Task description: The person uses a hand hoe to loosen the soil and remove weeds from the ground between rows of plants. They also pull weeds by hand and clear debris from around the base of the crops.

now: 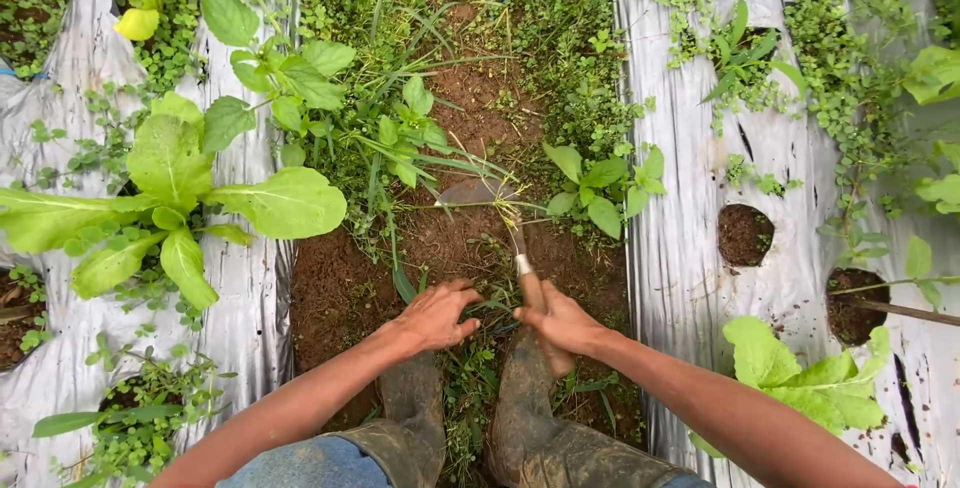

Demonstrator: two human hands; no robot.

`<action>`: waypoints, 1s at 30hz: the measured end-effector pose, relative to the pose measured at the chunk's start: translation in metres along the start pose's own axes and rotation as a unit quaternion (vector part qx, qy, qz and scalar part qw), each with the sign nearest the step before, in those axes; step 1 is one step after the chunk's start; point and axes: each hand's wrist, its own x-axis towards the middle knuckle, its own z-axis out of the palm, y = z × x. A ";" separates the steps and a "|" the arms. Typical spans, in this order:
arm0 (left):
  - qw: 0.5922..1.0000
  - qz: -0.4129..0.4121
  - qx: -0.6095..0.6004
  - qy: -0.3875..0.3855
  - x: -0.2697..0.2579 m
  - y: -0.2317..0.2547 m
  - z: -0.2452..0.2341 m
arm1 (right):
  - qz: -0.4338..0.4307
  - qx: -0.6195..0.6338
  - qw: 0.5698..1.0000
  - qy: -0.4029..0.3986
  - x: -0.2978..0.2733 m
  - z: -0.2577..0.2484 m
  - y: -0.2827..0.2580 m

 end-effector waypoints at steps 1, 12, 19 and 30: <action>1.000 0.003 0.005 0.001 -0.009 0.008 -0.014 | -0.002 0.002 1.000 0.005 0.003 0.000 0.002; 0.992 0.029 0.122 -0.014 -0.023 0.077 -0.089 | -0.065 -0.410 0.889 0.192 0.032 -0.078 0.031; 0.994 -0.027 0.100 -0.021 0.036 0.068 -0.102 | -0.106 -0.482 0.812 0.312 0.049 -0.124 0.026; 0.990 -0.113 0.041 -0.069 0.006 0.048 -0.104 | 0.029 -0.116 0.992 0.043 0.062 0.031 0.019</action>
